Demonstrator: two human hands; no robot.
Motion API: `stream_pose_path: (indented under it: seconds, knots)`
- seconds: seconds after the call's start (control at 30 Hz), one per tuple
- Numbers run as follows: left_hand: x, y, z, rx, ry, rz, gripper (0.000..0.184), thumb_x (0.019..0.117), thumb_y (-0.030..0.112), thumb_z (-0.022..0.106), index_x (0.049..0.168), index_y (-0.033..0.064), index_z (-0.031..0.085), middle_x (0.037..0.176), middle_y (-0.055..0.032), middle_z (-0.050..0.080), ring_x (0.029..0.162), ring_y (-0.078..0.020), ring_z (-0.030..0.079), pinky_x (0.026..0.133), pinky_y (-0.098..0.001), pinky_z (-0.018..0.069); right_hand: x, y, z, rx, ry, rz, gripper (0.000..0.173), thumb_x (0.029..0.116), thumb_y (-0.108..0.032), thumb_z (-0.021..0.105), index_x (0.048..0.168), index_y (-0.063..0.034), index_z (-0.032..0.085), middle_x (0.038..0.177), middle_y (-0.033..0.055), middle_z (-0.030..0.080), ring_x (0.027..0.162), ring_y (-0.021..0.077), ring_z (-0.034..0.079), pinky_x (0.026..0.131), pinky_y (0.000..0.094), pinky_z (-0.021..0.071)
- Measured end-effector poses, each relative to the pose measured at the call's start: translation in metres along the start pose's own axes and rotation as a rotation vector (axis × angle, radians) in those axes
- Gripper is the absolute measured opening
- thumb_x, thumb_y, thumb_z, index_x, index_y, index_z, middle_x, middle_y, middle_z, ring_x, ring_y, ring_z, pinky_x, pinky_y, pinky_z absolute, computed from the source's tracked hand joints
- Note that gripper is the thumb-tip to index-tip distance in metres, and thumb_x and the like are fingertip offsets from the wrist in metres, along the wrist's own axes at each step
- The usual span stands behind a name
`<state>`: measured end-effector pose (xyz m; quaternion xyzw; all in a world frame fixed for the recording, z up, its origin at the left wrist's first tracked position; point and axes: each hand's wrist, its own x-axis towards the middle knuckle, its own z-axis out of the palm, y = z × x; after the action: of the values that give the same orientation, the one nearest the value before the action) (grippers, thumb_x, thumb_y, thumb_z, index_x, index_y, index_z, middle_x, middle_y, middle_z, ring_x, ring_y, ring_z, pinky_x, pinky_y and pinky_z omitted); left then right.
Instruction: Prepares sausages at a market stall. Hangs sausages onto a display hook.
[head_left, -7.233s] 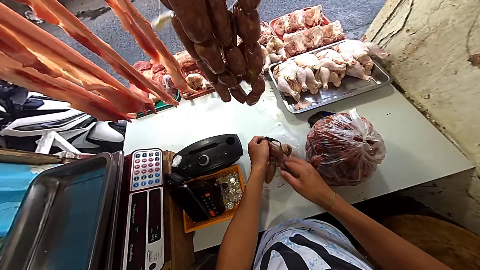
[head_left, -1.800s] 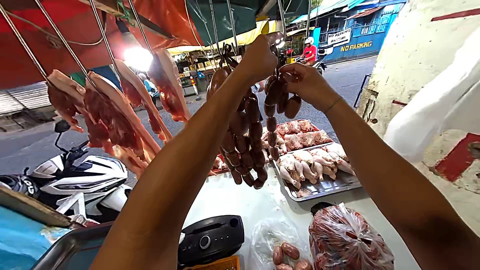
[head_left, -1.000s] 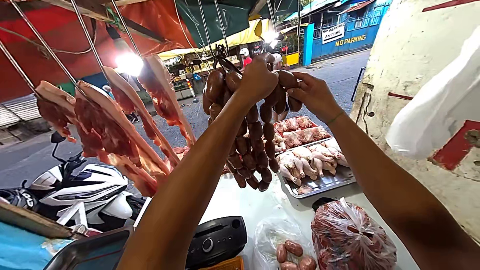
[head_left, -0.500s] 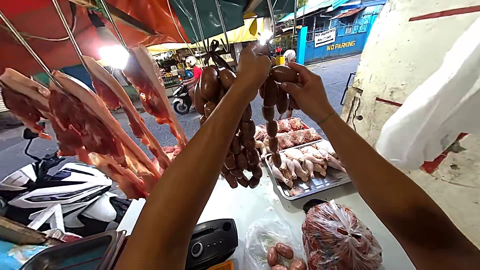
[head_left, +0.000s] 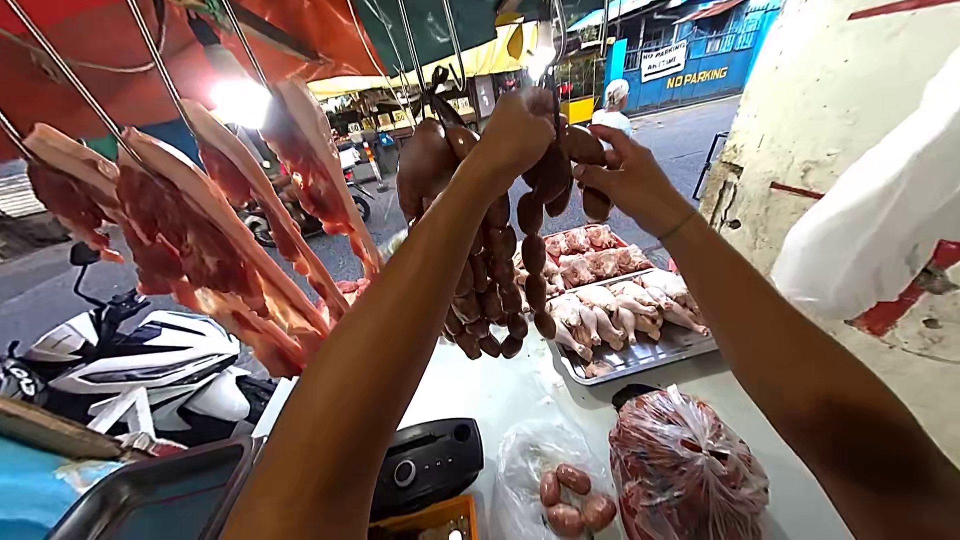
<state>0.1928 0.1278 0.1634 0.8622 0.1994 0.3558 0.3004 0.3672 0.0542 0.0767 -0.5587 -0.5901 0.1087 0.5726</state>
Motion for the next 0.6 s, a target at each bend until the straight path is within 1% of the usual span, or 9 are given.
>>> stream_pose_path:
  seconds: [0.17,0.23,0.3,0.37,0.43,0.47,0.5,0.57,0.6]
  knots:
    - [-0.002,0.0,0.002,0.147,0.012,0.02,0.025,0.0915,0.0,0.059,0.117,0.0003,0.061,0.111,-0.0119,0.068,0.1,-0.0161,0.065,0.088,-0.0355,0.0527,0.0,-0.003,-0.001,-0.087,-0.003,-0.013,0.065,0.0962,-0.012,0.068,0.154,-0.0107,0.038,0.12,0.0171,0.067,0.096,0.0226,0.07,0.084,0.0401,0.0585]
    - [-0.007,0.005,0.005,0.341,-0.01,0.04,0.036,0.0905,0.005,0.06,0.126,-0.0006,0.057,0.117,-0.0159,0.066,0.109,-0.0247,0.064,0.094,-0.0448,0.0517,0.003,-0.003,0.0,-0.134,0.01,-0.023,0.066,0.0954,-0.012,0.068,0.154,-0.0101,0.038,0.121,0.018,0.066,0.097,0.0233,0.069,0.084,0.04,0.058]
    - [-0.021,0.016,0.006,0.523,-0.087,0.081,0.047,0.0932,0.011,0.06,0.138,-0.0021,0.051,0.121,-0.0194,0.064,0.115,-0.031,0.062,0.098,-0.0504,0.0486,0.003,-0.001,-0.003,-0.218,0.041,-0.038,0.071,0.0941,-0.016,0.069,0.156,-0.0093,0.035,0.13,0.0205,0.061,0.107,0.0267,0.067,0.091,0.0431,0.0571]
    - [-0.047,0.024,0.005,0.632,-0.144,0.175,0.04,0.0962,0.014,0.059,0.134,0.0033,0.058,0.121,-0.0144,0.066,0.113,-0.0256,0.064,0.098,-0.046,0.0502,-0.015,0.0,-0.004,-0.298,0.106,-0.08,0.071,0.0938,-0.02,0.069,0.156,-0.0078,0.037,0.141,0.0217,0.054,0.121,0.0292,0.061,0.097,0.0435,0.0542]
    - [-0.084,0.032,0.001,0.611,-0.133,0.223,0.034,0.1001,0.015,0.057,0.133,0.0079,0.06,0.116,-0.0107,0.066,0.104,-0.0189,0.064,0.092,-0.0401,0.0508,-0.058,0.003,0.004,-0.315,0.167,-0.121,0.061,0.0969,-0.017,0.061,0.153,-0.0059,0.041,0.146,0.0186,0.051,0.126,0.0247,0.058,0.097,0.0376,0.0535]
    - [-0.106,0.031,-0.002,0.576,-0.075,0.228,0.036,0.1022,0.016,0.056,0.137,0.0098,0.059,0.111,-0.0086,0.067,0.094,-0.0135,0.063,0.083,-0.0347,0.0519,-0.09,0.013,0.014,-0.303,0.168,-0.133,0.052,0.1003,-0.017,0.058,0.149,-0.0041,0.045,0.142,0.017,0.055,0.122,0.0219,0.061,0.094,0.0363,0.0557]
    - [-0.132,0.027,-0.006,0.539,-0.001,0.214,0.036,0.1027,0.015,0.054,0.138,0.0127,0.059,0.114,-0.0059,0.066,0.096,-0.009,0.061,0.085,-0.0302,0.0506,-0.128,0.03,0.03,-0.289,0.124,-0.123,0.043,0.1046,-0.019,0.054,0.144,-0.0036,0.047,0.132,0.0152,0.059,0.114,0.02,0.063,0.091,0.037,0.0563]
    - [-0.192,0.007,-0.006,0.396,0.166,0.139,0.04,0.1024,0.012,0.052,0.142,0.0111,0.058,0.13,-0.0068,0.064,0.112,-0.0082,0.063,0.097,-0.0285,0.0535,-0.202,0.089,0.074,-0.293,-0.083,-0.066,0.031,0.1021,-0.013,0.054,0.127,0.0032,0.062,0.115,0.02,0.067,0.102,0.0275,0.068,0.088,0.0459,0.0574]
    - [-0.228,-0.007,0.002,0.259,0.216,0.053,0.038,0.1035,0.012,0.051,0.14,0.0092,0.059,0.133,-0.0064,0.063,0.112,-0.0091,0.064,0.095,-0.0294,0.0555,-0.236,0.117,0.095,-0.328,-0.328,0.055,0.031,0.0998,-0.011,0.054,0.124,0.0041,0.066,0.114,0.0234,0.069,0.103,0.0336,0.069,0.092,0.0514,0.0556]
